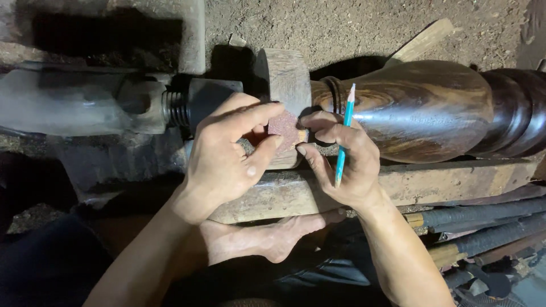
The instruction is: Manually sand and mark a wooden piece on a lathe.
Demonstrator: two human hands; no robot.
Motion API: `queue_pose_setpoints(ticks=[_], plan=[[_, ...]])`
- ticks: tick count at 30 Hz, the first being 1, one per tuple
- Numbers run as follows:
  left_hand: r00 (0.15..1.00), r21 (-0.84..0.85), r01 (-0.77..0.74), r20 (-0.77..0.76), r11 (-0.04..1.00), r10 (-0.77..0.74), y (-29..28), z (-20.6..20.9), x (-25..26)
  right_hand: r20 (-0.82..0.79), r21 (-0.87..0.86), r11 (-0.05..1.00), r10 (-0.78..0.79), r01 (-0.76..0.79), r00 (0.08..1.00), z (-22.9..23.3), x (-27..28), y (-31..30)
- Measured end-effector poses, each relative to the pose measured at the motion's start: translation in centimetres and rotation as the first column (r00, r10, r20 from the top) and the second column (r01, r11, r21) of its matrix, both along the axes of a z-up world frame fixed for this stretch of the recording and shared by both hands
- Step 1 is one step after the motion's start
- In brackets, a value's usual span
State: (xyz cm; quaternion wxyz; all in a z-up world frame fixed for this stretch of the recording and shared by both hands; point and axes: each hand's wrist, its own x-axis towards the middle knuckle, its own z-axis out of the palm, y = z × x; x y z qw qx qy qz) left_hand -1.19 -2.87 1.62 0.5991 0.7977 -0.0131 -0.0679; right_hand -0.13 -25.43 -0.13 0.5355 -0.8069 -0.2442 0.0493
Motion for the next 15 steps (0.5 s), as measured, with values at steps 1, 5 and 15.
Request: queue_pose_setpoints(ticks=[1, 5, 15], plan=[[1.000, 0.000, 0.008, -0.008, 1.000, -0.008, -0.1, 0.1, 0.0, -0.010, -0.002, 1.000, 0.009, -0.009, 1.000, 0.2, 0.1, 0.1], [1.000, -0.005, 0.000, -0.004, 1.000, 0.000, -0.1, 0.0, -0.4, -0.021, -0.006, 1.000, 0.002, -0.002, 1.000, 0.3, 0.1, -0.1], [0.996, 0.008, -0.025, 0.083, 1.000, 0.024, -0.3, -0.6, -1.0, -0.063, 0.047, 0.996, -0.073, 0.076, 0.995, -0.2, -0.4, -1.2]])
